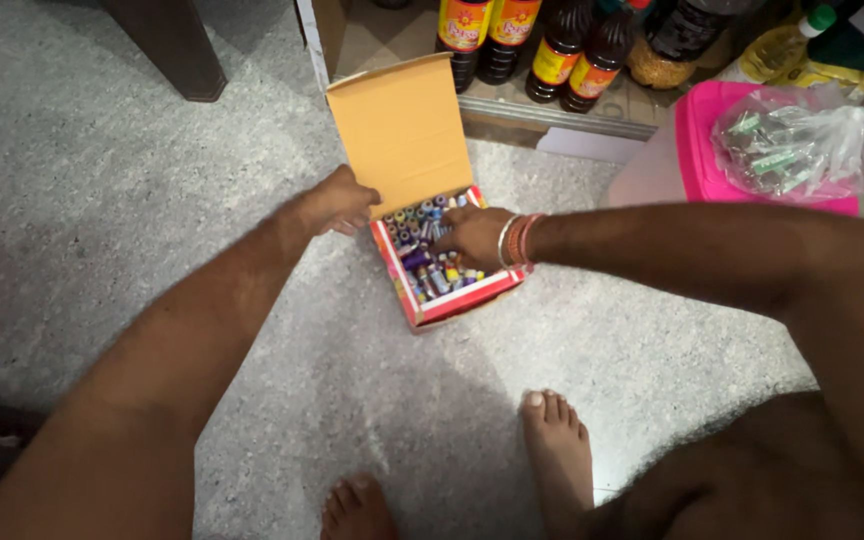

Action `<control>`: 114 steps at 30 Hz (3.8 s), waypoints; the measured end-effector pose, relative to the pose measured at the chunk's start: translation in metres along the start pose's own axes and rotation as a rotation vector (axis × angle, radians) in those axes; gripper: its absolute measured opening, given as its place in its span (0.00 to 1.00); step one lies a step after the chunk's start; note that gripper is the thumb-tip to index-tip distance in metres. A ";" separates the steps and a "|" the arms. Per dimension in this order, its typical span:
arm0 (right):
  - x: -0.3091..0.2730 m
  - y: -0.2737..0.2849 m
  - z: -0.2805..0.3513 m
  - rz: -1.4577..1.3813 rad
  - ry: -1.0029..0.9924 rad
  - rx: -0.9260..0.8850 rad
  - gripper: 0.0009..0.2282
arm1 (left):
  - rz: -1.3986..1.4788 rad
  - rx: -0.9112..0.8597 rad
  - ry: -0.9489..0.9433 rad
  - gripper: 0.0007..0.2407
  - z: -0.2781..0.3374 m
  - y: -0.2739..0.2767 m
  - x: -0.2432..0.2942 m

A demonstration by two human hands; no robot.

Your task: The person organizes snack items in a small shop. They pick up a plastic bag of candies and place it into a display box on the counter. They then retrieve a box of Amtoo crayons from a lower shelf, open it to check the contents, and place it back. Finally, they handle a small white box and a yellow packet, arranging them on the counter.

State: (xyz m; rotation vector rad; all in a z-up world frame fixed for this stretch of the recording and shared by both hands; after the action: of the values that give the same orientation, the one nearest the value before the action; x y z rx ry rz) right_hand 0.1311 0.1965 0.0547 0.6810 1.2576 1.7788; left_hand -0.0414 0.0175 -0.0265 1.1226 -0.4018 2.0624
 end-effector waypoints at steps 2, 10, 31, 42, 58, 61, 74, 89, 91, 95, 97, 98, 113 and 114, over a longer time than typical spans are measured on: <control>-0.002 0.001 -0.001 0.001 -0.024 -0.037 0.20 | 0.001 -0.009 0.008 0.19 -0.003 0.002 -0.003; 0.025 -0.001 -0.005 0.018 -0.065 0.076 0.18 | 0.000 -0.008 0.038 0.21 -0.019 0.001 -0.019; 0.039 -0.007 -0.008 -0.023 -0.114 0.104 0.31 | -0.702 0.251 -0.268 0.29 0.010 -0.020 0.019; 0.036 0.002 -0.002 -0.078 -0.164 0.038 0.38 | -0.856 -0.030 -0.575 0.11 0.046 -0.073 0.045; 0.034 -0.006 -0.003 0.003 -0.077 -0.060 0.32 | -1.157 -0.165 -0.534 0.17 0.048 -0.105 0.027; 0.035 -0.003 -0.002 -0.009 -0.111 -0.014 0.33 | -1.168 -0.151 -0.558 0.16 0.047 -0.107 0.023; 0.003 -0.019 0.031 -0.127 0.094 0.057 0.11 | -1.088 -0.208 -0.486 0.08 0.050 -0.090 0.007; -0.003 -0.039 0.054 -0.133 0.026 -0.094 0.20 | -1.080 -0.285 -0.391 0.08 0.052 -0.099 -0.008; -0.003 -0.036 0.050 -0.153 0.010 -0.113 0.17 | -1.057 -0.290 -0.373 0.10 0.056 -0.099 -0.009; -0.007 -0.030 0.050 -0.164 -0.006 -0.154 0.13 | -1.013 -0.289 -0.398 0.12 0.069 -0.103 -0.008; -0.006 -0.033 0.055 -0.207 -0.065 -0.237 0.12 | -1.000 -0.280 -0.386 0.13 0.075 -0.104 -0.007; -0.008 -0.035 0.057 -0.224 -0.047 -0.264 0.12 | -1.000 -0.272 -0.365 0.13 0.076 -0.104 -0.008; 0.008 -0.063 0.083 -0.325 0.086 -0.166 0.20 | -1.039 -0.268 -0.211 0.12 0.080 -0.122 -0.016; 0.008 -0.061 0.082 -0.327 0.066 -0.187 0.20 | -1.033 -0.270 -0.222 0.12 0.082 -0.124 -0.017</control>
State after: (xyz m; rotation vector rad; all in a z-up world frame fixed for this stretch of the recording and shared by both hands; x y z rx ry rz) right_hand 0.2124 0.2518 0.0258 0.2929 1.1530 1.6298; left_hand 0.1036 0.0459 -0.0028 1.0664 -0.1339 0.9591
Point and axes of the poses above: each hand's wrist, its own z-axis away from the middle knuckle, its own y-axis out of the back of the hand, x = y × z, the point moved 4 cm from there along -z, towards the middle knuckle, and after that the axes turned 11 degrees about z, right-handed, at the moved point
